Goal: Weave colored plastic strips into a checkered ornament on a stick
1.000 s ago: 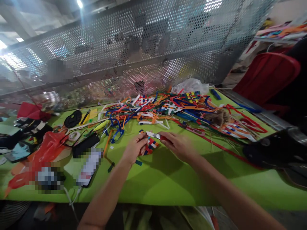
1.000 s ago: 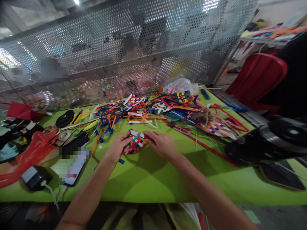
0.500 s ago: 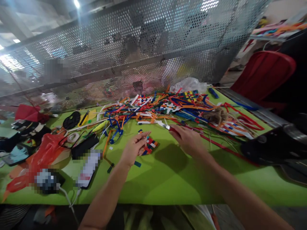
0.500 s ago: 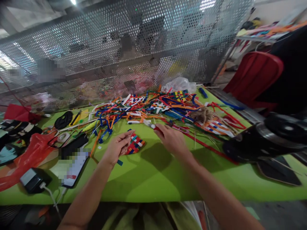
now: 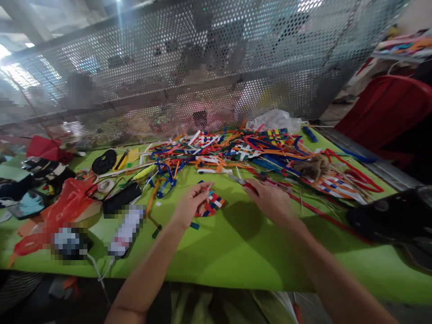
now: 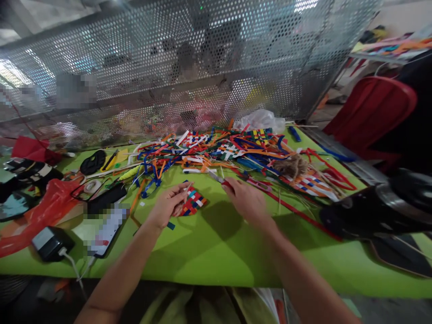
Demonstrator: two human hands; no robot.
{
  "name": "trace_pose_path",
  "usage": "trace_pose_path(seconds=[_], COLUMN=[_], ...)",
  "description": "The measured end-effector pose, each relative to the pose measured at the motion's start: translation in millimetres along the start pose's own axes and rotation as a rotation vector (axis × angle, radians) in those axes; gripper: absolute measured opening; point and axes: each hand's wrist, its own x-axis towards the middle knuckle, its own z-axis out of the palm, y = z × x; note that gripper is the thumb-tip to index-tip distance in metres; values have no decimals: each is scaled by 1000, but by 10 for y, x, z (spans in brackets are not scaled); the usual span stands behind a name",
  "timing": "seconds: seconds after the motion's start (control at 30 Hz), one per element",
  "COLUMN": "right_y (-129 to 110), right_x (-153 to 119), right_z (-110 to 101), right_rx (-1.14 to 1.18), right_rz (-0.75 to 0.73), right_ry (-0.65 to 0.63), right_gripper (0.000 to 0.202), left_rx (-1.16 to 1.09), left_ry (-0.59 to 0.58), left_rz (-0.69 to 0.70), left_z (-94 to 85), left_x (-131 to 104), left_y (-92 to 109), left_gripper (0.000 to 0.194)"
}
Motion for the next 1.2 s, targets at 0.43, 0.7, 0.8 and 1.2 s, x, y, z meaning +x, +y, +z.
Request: trace_pose_path(seconds=[0.43, 0.7, 0.8, 1.2], right_y=[-499, -716, -650, -306], right_x=[-43, -2, 162, 261], right_z=[-36, 20, -77, 77], right_rx=[892, 1242, 1211, 1228], right_rz=[-167, 71, 66, 164], right_ry=[-281, -512, -336, -178], right_gripper=[36, 34, 32, 34], left_rx=[-323, 324, 876, 1222], left_ry=[85, 109, 273, 194], left_rz=[121, 253, 259, 83], left_z=[-58, -229, -379, -462], left_x=[103, 199, 219, 281], left_y=[-14, -24, -7, -212], left_gripper=[33, 24, 29, 57])
